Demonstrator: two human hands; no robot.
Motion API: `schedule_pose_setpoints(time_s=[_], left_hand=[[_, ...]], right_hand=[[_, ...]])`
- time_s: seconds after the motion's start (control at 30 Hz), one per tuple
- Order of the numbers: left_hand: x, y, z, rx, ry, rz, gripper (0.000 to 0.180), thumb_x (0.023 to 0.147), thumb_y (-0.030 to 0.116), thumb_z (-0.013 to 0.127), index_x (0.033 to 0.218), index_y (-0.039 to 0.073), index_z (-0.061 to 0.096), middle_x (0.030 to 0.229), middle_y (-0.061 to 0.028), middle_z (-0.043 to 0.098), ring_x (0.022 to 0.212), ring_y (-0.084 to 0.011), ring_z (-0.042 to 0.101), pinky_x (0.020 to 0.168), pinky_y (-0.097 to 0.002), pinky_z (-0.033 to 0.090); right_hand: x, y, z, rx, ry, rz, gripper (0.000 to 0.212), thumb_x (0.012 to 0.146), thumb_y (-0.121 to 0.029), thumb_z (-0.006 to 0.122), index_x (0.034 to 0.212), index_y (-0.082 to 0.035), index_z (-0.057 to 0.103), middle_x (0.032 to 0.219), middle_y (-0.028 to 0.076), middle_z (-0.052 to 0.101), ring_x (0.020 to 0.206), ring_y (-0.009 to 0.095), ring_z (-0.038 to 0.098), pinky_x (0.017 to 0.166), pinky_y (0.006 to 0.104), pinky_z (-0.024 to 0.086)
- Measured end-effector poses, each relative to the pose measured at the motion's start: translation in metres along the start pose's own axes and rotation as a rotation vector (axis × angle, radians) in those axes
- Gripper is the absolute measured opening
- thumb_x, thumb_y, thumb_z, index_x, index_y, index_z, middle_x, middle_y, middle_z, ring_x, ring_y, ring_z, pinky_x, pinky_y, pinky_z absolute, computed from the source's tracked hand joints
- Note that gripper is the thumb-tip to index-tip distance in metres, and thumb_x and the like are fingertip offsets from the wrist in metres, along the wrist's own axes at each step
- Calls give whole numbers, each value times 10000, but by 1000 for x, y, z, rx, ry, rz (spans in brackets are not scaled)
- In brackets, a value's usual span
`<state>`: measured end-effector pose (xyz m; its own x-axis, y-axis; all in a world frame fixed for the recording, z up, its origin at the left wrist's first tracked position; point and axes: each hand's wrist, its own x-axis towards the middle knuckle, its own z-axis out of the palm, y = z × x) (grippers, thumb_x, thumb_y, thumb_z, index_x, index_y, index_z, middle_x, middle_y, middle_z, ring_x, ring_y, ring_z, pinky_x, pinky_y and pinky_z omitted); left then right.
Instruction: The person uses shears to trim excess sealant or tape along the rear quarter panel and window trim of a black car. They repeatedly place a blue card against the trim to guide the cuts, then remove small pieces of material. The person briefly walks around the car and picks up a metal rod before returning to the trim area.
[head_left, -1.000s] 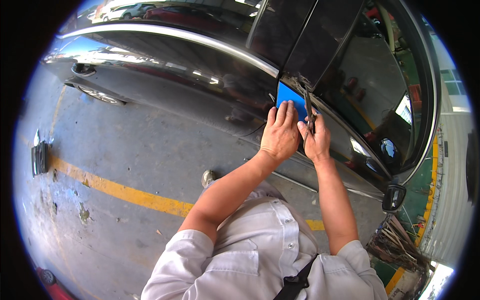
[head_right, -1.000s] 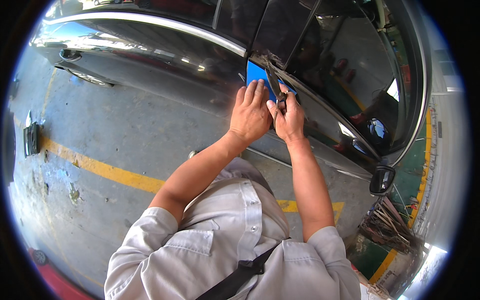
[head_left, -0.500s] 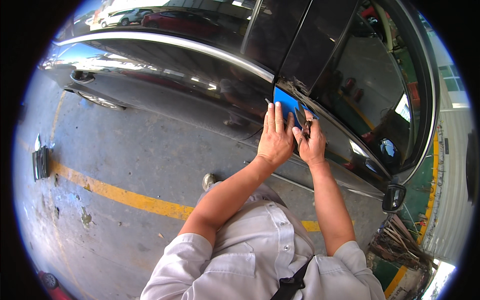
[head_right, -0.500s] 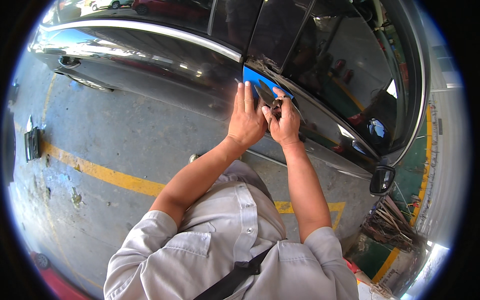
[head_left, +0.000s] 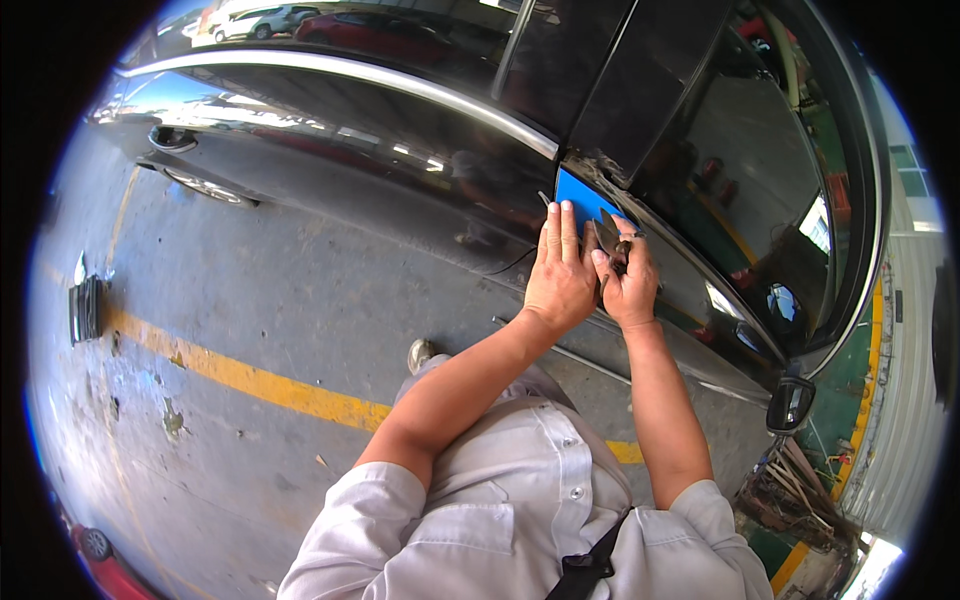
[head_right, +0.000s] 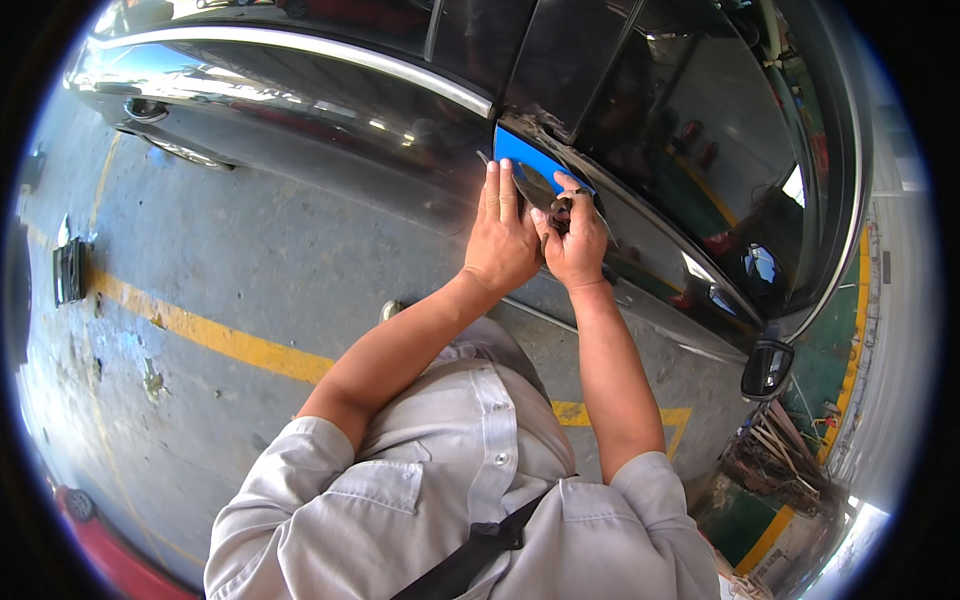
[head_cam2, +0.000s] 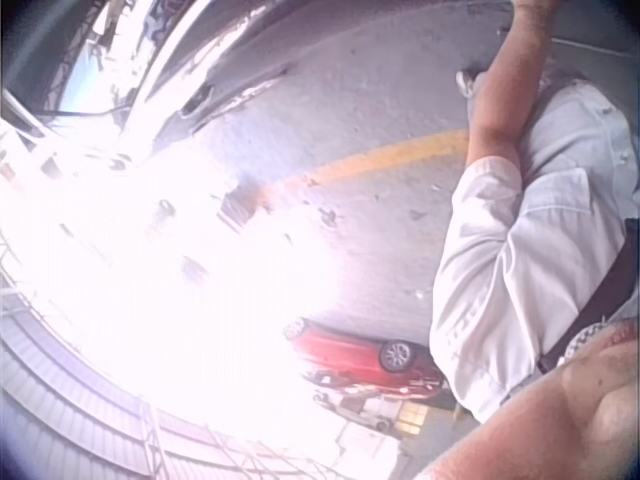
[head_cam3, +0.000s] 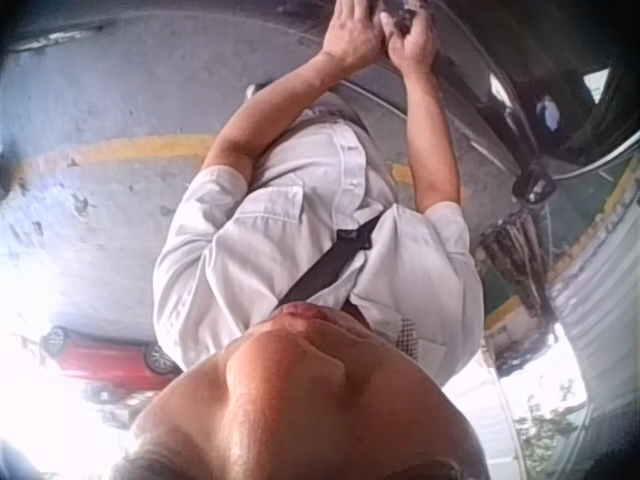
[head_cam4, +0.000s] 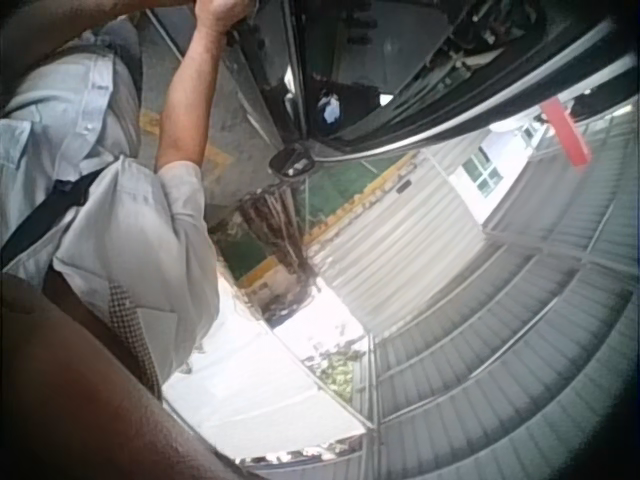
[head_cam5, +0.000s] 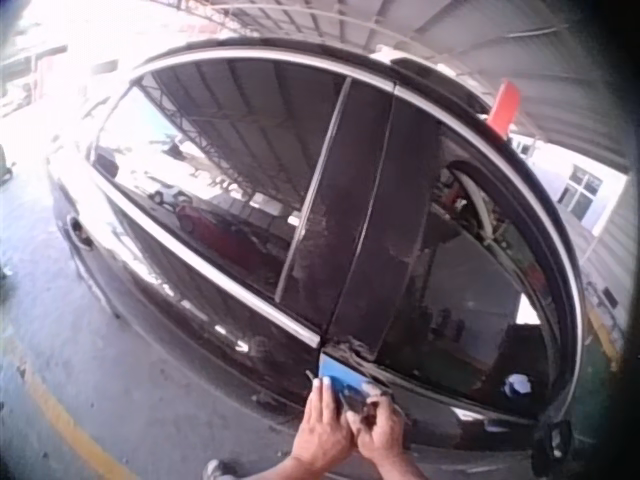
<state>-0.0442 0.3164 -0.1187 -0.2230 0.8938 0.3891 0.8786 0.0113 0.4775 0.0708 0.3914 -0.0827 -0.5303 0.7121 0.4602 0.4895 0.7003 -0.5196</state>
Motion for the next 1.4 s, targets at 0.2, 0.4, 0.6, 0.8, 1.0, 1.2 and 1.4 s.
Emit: schedule_pose_setpoints(time_s=[0.2,0.4,0.6,0.8,1.0,1.2,1.4], left_hand=[[0,4,2,-17,17,-25,588,1006,269,481,1447,-119,501,1586,-425,284,1517,-567,230,1271,-566,211],[0,6,-1,12,18,-19,521,988,249,536,1345,-128,579,1595,-402,282,1518,-537,241,1242,-549,264],[8,-12,-14,39,172,62,479,925,258,589,1321,-10,631,1465,-225,543,1368,-361,483,1043,-460,419],[23,-31,-21,221,6,266,502,938,263,592,1399,65,601,1515,-182,495,1343,-339,484,1021,-450,426],[33,-39,-24,232,-64,350,697,862,430,725,1454,113,537,1539,-158,442,1355,-326,441,1076,-523,409],[36,-44,-38,308,-65,429,748,864,387,757,1523,173,476,1550,-105,396,1333,-302,446,1076,-514,436],[43,-48,-44,368,-94,486,715,873,297,760,1525,199,480,1547,-62,376,1289,-282,466,1025,-457,449]], right_hand=[[-2,5,-1,-16,-19,-18,440,935,-288,765,1251,-30,600,1315,143,694,906,317,718,773,374,576],[-1,6,-2,-36,-24,-51,446,934,-285,766,1270,-37,607,1285,140,703,887,305,713,764,370,572],[-2,-1,-6,-11,-35,46,485,927,-261,774,1342,-68,610,1054,89,725,798,247,694,726,350,568],[0,-3,-5,73,-5,61,438,915,-230,794,1283,-56,630,1091,84,739,792,241,716,708,333,582],[0,-10,-12,155,-22,164,500,916,-299,797,1321,-69,615,1026,122,747,830,260,739,740,361,598],[-42,-40,-12,428,127,494,294,1004,-267,725,906,-54,547,680,8,571,594,92,520,561,272,442],[-70,-62,-10,784,-84,976,504,1018,-518,646,874,-44,557,616,33,560,468,95,519,412,262,394]])
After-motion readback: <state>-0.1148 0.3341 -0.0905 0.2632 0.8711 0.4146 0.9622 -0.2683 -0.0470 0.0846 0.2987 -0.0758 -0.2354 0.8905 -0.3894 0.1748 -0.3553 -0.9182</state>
